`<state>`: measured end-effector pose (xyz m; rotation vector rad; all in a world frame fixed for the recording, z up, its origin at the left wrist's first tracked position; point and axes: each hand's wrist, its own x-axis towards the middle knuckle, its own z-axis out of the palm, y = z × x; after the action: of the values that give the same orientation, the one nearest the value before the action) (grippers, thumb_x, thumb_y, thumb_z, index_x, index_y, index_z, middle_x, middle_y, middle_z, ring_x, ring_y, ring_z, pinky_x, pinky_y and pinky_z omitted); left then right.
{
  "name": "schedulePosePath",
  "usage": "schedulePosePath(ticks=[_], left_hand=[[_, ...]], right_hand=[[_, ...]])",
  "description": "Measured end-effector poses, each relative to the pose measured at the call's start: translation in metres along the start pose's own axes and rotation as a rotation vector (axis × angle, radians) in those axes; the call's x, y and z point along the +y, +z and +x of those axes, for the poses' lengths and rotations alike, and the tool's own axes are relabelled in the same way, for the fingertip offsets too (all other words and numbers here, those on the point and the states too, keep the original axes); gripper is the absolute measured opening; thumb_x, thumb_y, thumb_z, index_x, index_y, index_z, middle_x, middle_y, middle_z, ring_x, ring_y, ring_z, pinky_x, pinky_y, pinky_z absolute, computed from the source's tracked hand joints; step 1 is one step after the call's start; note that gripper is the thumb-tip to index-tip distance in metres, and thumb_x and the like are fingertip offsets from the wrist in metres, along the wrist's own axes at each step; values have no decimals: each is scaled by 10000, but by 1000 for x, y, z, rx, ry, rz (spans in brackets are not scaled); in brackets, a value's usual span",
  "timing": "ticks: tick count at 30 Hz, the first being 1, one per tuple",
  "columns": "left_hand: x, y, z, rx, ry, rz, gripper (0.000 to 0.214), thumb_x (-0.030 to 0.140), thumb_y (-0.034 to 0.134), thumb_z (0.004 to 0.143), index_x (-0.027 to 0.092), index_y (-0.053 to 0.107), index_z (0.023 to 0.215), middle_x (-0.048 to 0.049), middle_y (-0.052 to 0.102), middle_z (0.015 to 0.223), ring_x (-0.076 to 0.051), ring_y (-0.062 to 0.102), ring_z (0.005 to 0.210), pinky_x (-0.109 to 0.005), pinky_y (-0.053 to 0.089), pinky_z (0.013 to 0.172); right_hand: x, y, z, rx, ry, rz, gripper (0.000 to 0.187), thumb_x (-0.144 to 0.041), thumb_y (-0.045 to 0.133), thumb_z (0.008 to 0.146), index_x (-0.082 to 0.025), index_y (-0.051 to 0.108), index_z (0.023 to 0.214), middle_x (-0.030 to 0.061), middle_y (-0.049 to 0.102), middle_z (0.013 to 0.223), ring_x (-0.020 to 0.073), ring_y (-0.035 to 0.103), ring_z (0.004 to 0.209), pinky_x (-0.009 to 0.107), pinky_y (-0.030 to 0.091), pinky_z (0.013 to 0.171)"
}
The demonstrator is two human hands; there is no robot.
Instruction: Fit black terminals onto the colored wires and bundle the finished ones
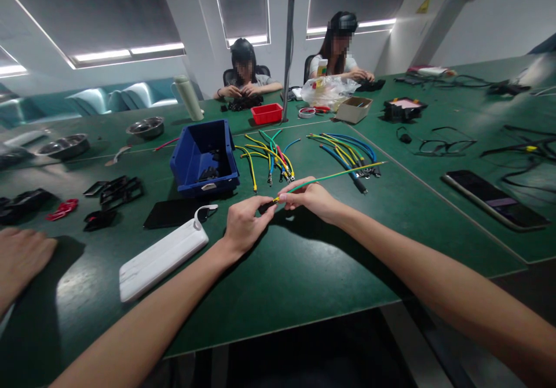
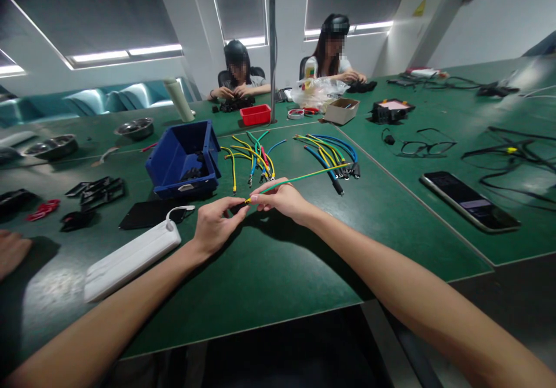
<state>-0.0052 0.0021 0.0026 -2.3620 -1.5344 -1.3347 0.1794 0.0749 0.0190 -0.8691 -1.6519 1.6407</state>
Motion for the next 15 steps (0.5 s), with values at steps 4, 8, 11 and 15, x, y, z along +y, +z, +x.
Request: schedulePosePath(ticks=[4,8,11,15], left_hand=[[0,0,0,15,12,9,117,227,640,835,169,694,921,-26,744,837,-126,667,657,-233,516,654],[0,1,0,14,21,34,122,225,639,835,166,698,924,-28,745,844,-135,673,676,-240,510,659],[0,1,1,-6,6,37,118,221,638,830,171,704,914,-27,748,845,-138,675,672,-245,510,660],[0,1,1,-16,-24,19,112,220,641,821,178,711,899,-26,750,835,-140,674,661,-250,519,663]], right_hand=[[1,0,1,0,1,10,281,-364,783,670,-129,727,812,32,667,650,104,579,571,225,469,546],[2,1,1,11,9,21,294,-372,789,659,-130,727,814,31,671,651,104,579,565,225,467,542],[2,3,0,24,12,10,293,-372,789,656,-129,727,808,28,669,640,103,573,549,228,467,534],[2,5,0,42,8,-1,277,-363,789,652,-129,726,786,21,660,618,101,565,532,229,470,534]])
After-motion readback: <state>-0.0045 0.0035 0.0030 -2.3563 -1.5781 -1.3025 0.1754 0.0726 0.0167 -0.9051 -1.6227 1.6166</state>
